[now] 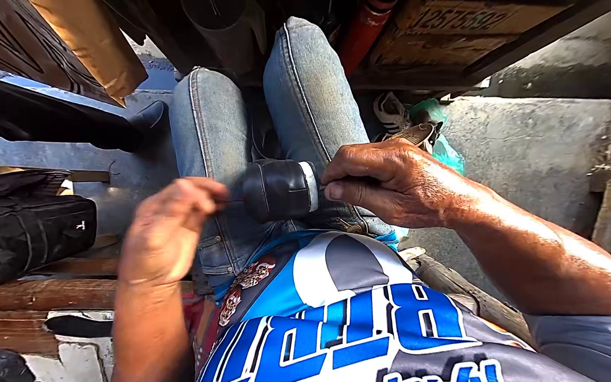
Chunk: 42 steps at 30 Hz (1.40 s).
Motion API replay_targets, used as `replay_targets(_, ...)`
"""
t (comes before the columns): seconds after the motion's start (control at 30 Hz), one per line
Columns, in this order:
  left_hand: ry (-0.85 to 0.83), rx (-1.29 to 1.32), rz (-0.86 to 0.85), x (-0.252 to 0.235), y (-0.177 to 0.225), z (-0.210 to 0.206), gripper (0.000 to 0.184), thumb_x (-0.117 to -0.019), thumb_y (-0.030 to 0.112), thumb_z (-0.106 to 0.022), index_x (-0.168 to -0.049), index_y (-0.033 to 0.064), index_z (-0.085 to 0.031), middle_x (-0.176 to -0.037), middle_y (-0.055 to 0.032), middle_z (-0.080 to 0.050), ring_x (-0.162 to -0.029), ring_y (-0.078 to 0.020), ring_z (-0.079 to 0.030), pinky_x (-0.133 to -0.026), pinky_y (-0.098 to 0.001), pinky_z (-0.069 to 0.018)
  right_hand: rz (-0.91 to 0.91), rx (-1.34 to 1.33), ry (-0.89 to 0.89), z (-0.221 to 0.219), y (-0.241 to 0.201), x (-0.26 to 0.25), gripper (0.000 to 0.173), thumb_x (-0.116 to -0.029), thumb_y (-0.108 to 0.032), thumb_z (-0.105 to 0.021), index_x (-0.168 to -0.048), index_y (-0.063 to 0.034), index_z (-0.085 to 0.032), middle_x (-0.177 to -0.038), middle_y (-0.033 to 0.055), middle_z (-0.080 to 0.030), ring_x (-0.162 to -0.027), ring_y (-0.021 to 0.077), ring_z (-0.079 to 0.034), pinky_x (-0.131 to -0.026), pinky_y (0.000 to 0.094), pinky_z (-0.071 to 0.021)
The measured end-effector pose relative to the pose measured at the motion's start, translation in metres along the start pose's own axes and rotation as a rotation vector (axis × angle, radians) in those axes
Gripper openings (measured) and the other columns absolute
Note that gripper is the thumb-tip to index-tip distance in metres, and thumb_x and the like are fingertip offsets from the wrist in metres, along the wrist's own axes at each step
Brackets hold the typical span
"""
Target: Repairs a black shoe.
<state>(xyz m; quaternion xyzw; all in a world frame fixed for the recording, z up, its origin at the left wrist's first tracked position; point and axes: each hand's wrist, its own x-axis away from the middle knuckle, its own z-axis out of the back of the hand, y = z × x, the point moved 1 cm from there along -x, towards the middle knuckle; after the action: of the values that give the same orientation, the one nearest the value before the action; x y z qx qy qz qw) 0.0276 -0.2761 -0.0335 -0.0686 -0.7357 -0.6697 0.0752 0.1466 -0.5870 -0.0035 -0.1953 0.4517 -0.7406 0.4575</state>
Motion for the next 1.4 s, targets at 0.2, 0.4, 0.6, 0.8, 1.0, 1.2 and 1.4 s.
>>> replay_targets(0.2, 0.475, -1.055, -0.041, 0.028, 0.001, 0.046, 0.042, -0.1000, 0.038, -0.061, -0.127, 0.0078, -0.067, -0.150, -0.0200, -0.048, -0.141, -0.0301, -0.045, -0.112, -0.0485, -0.0412, -0.042, 0.045, -0.092, 0.006, -0.003, -0.009, 0.017, -0.1038, -0.020, -0.055, -0.103, -0.0093, -0.068, -0.080, -0.0055, -0.062, -0.068, -0.0014, -0.056, -0.059, 0.0167, -0.0465)
replay_targets(0.4, -0.121, -0.494, -0.391, -0.013, -0.009, -0.042, 0.021, -0.1002, 0.006, -0.056, -0.115, -0.0011, -0.069, -0.117, -0.0060, -0.068, -0.111, -0.0094, -0.065, -0.099, -0.0289, -0.0551, -0.015, 0.029, -0.043, 0.007, 0.001, -0.010, 0.016, -0.1029, -0.014, -0.056, -0.101, -0.0056, -0.069, -0.084, -0.0023, -0.065, -0.074, -0.0006, -0.059, -0.064, 0.0156, -0.0493)
replay_targets(0.6, -0.168, -0.393, -0.280, -0.020, -0.010, -0.035, 0.003, -0.0938, 0.009, -0.069, -0.095, 0.0061, -0.070, -0.083, 0.0048, -0.067, -0.073, -0.0011, -0.062, -0.067, -0.0170, -0.0546, -0.010, -0.036, 0.004, 0.009, 0.009, 0.000, 0.014, -0.1024, -0.010, -0.057, -0.101, -0.0028, -0.069, -0.086, -0.0004, -0.067, -0.076, 0.0005, -0.061, -0.066, 0.0164, -0.0516)
replay_targets(0.8, -0.269, 0.373, -0.206, -0.008, 0.001, -0.010, 0.013, -0.0975, 0.023, -0.070, -0.100, 0.0118, -0.075, -0.128, -0.0081, -0.065, -0.085, -0.0126, -0.069, -0.066, -0.0224, -0.0591, -0.007, -0.043, 0.013, 0.007, 0.011, -0.001, 0.015, -0.1023, -0.011, -0.058, -0.101, -0.0029, -0.070, -0.086, -0.0001, -0.067, -0.076, 0.0006, -0.061, -0.066, 0.0164, -0.0518)
replay_targets(1.0, -0.145, 0.317, 0.011, -0.021, -0.021, -0.044, 0.011, -0.1017, 0.018, -0.062, -0.102, 0.0160, -0.073, -0.084, 0.0024, -0.069, -0.064, -0.0023, -0.059, -0.057, -0.0172, -0.0505, 0.001, -0.036, 0.008, 0.005, 0.009, -0.003, 0.014, -0.1015, -0.010, -0.058, -0.100, -0.0025, -0.070, -0.086, -0.0001, -0.067, -0.076, 0.0009, -0.061, -0.066, 0.0165, -0.0517)
replay_targets(1.2, -0.131, 0.323, -0.155, -0.037, -0.031, -0.079, 0.021, -0.0972, 0.001, -0.058, -0.104, 0.0130, -0.074, -0.098, 0.0017, -0.073, -0.090, -0.0071, -0.069, -0.083, -0.0286, -0.0591, -0.003, -0.021, 0.006, 0.008, 0.008, 0.000, 0.014, -0.1010, -0.009, -0.059, -0.097, -0.0027, -0.070, -0.084, -0.0002, -0.066, -0.075, 0.0005, -0.060, -0.065, 0.0161, -0.0507)
replay_targets(1.4, -0.209, 0.380, -0.114, -0.041, -0.034, -0.084, 0.022, -0.0914, -0.003, -0.063, -0.098, 0.0138, -0.075, -0.093, 0.0019, -0.074, -0.086, -0.0059, -0.069, -0.079, -0.0267, -0.0593, -0.042, 0.035, -0.070, 0.017, 0.005, 0.001, 0.015, -0.1012, -0.011, -0.058, -0.094, -0.0058, -0.070, -0.081, -0.0026, -0.065, -0.073, -0.0003, -0.059, -0.062, 0.0160, -0.0487)
